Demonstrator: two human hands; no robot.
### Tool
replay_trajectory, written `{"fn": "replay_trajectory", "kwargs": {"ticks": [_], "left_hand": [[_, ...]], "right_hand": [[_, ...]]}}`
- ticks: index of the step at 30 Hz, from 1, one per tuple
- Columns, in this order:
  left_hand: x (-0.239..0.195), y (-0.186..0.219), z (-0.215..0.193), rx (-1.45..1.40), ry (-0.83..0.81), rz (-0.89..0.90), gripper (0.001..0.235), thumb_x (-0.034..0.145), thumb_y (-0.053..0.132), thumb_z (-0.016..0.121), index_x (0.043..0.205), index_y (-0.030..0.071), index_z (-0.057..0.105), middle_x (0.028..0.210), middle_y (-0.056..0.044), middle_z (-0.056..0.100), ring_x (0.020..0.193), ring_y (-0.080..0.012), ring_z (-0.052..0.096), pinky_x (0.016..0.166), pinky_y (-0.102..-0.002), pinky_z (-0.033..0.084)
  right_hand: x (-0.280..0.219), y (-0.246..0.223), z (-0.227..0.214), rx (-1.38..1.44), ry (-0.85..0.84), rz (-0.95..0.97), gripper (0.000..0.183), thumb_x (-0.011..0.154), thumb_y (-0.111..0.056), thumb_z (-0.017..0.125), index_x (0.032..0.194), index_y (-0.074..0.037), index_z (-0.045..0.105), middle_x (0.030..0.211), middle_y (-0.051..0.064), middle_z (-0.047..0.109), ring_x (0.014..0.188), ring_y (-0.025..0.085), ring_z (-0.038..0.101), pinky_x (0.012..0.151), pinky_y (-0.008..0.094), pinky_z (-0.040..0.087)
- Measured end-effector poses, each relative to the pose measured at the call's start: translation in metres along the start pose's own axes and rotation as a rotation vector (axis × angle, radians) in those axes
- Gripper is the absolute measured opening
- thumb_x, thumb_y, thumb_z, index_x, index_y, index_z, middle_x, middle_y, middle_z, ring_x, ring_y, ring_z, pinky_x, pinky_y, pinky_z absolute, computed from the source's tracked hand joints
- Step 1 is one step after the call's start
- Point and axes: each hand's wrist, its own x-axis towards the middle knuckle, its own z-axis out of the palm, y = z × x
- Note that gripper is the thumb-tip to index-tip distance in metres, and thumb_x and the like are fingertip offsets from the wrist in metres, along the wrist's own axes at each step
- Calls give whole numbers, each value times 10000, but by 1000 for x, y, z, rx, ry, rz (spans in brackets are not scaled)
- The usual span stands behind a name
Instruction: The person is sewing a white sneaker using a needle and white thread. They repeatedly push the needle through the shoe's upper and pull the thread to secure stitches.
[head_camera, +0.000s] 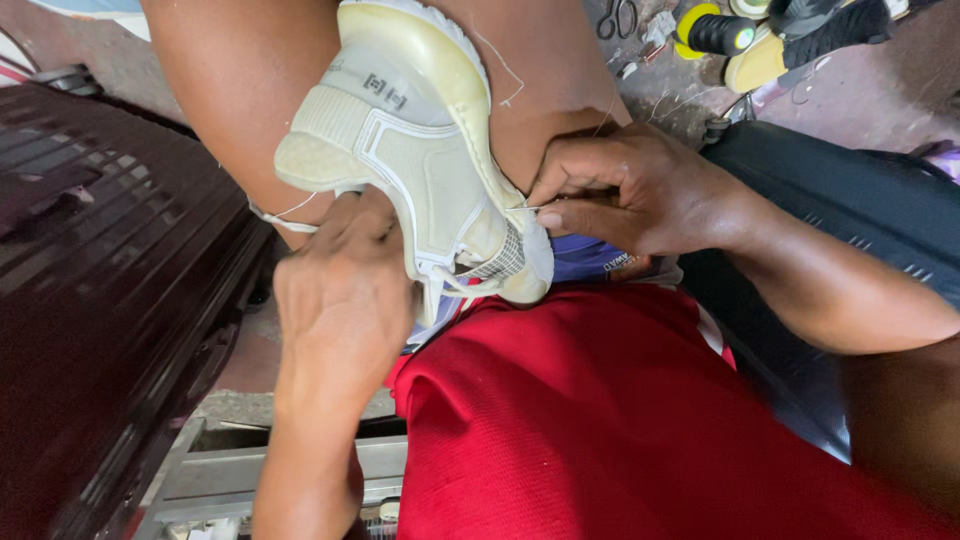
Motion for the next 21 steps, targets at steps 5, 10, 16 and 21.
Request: {"fn": "replay_trajectory", "kwargs": {"ticks": [5, 10, 16, 21], "left_hand": [[-22, -20, 4, -374, 62, -72, 98, 947, 107, 707, 964, 11, 705, 1009, -91, 668, 800, -233, 651, 689, -360, 519], [-40, -21, 10, -1443, 238, -377, 165, 1017, 168, 656, 1003, 7, 623, 1175, -101, 743, 596, -30, 484, 580, -189, 430], [-23, -5, 23, -1272, 230, -694, 132, 1101, 74, 604, 1068, -38, 665, 801, -87, 664, 616, -60, 468, 577, -208, 359], [-10, 8, 22, -495, 28, -516, 163, 1037, 94, 618, 952, -33, 673, 722, -165, 657, 643, -214, 653, 605, -330, 476]], "right_hand": [[0, 0, 0, 90, -33, 146, 132, 961, -179, 718, 1031, -68, 702, 761, 23, 705, 569, 98, 653, 548, 275, 494], [1, -4, -4, 82, -61, 222, 141, 936, -195, 714, 1005, -72, 699, 736, 24, 709, 516, 116, 690, 511, 287, 525], [-11, -6, 2, -216, 153, -141, 155, 966, -211, 724, 1019, -78, 667, 885, 81, 709, 761, 260, 707, 654, 389, 559], [-17, -6, 13, -408, 119, -17, 162, 981, -250, 668, 1060, -108, 657, 907, 74, 708, 778, 276, 724, 632, 441, 554]]}}
